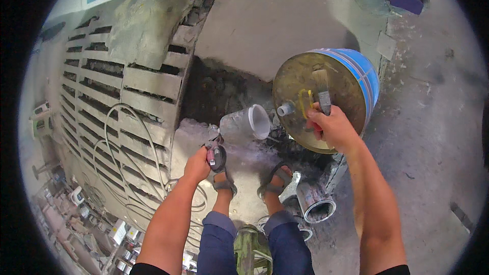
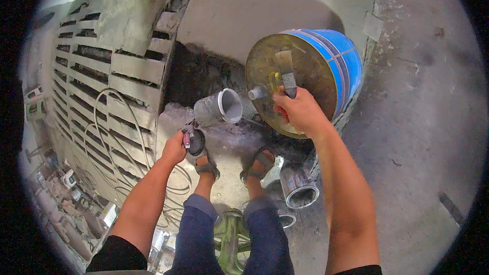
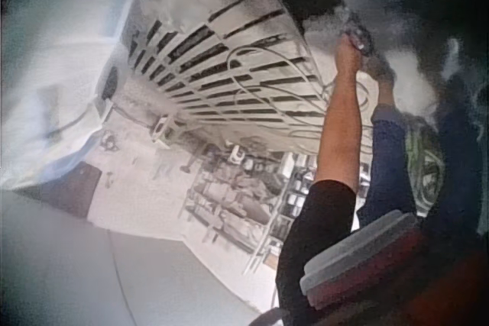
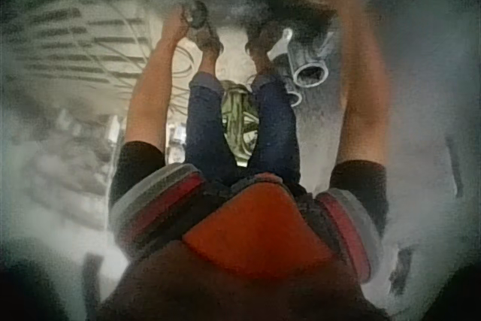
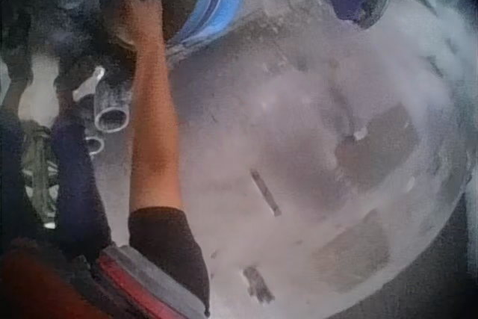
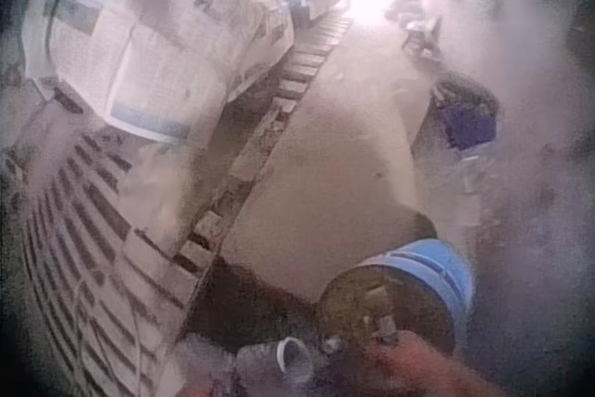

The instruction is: The person uses a spray gun to apply silver paint to the hood of a car that is masked with blue plastic and tape. After spraying, the person walks to a workbench, pours paint from a can into the spray gun's cup, and stirs the mixture with a stick.

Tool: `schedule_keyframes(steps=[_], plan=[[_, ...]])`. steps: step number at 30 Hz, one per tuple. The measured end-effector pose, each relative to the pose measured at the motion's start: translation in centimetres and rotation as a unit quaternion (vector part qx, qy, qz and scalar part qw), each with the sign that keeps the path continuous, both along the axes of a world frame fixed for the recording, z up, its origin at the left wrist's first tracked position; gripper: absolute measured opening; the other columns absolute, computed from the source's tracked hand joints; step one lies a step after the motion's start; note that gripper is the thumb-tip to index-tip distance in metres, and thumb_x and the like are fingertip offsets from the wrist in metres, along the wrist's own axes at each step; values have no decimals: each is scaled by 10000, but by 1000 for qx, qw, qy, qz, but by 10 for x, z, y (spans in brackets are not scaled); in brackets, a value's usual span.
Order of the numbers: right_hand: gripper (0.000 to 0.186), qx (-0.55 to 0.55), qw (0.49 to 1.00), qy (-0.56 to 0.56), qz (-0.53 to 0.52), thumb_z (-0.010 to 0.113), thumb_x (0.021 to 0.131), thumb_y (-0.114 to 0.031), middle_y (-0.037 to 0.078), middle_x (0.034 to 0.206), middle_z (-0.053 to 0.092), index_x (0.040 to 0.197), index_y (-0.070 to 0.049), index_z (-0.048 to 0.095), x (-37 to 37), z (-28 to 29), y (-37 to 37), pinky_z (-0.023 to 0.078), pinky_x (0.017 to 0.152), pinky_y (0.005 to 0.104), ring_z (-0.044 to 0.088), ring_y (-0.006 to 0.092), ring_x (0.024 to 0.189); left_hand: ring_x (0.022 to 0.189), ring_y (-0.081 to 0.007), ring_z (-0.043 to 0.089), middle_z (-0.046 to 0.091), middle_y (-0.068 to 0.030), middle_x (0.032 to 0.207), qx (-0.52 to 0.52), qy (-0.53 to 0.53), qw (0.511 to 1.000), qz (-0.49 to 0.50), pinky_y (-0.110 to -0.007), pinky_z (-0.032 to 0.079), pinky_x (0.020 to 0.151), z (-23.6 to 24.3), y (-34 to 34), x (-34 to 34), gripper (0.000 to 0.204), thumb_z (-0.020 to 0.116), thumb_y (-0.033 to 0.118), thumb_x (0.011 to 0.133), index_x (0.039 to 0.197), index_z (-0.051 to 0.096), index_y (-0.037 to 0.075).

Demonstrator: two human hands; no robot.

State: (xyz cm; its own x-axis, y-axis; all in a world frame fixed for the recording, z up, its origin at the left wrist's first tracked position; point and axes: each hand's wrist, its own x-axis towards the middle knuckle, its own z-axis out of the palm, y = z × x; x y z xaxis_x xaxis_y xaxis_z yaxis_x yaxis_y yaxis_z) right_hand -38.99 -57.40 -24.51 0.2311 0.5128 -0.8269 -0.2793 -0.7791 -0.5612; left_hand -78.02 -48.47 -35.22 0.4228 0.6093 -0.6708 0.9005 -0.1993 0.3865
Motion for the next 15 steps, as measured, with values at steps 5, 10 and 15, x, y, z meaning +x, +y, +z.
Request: schedule_keyframes(steps=[5,10,15], plan=[[283,-51,993,-46,92,577,865,-291,59,635,550,807,-14,568,-52,-24,21,429,518,332,502,156,529,888,-454,554,604,-250,932,-19,14,999,-22,-485,442,735,-30,3,-23,207,492,205,880,1006,533,47],[433,-147,970,-58,183,549,863,-349,249,951,636,1035,46,594,-105,-55,35,455,832,426,595,436,921,893,-431,567,609,-238,927,-51,22,998,-27,-491,447,752,-60,0,-40,183,486,162,846,981,522,43],[453,-78,946,-227,216,553,866,-340,255,1130,583,1162,3,556,-159,-126,9,396,944,414,528,396,1097,849,-438,567,603,-253,875,-70,60,994,-65,-515,435,728,-77,7,-48,141,472,125,822,925,496,33]])
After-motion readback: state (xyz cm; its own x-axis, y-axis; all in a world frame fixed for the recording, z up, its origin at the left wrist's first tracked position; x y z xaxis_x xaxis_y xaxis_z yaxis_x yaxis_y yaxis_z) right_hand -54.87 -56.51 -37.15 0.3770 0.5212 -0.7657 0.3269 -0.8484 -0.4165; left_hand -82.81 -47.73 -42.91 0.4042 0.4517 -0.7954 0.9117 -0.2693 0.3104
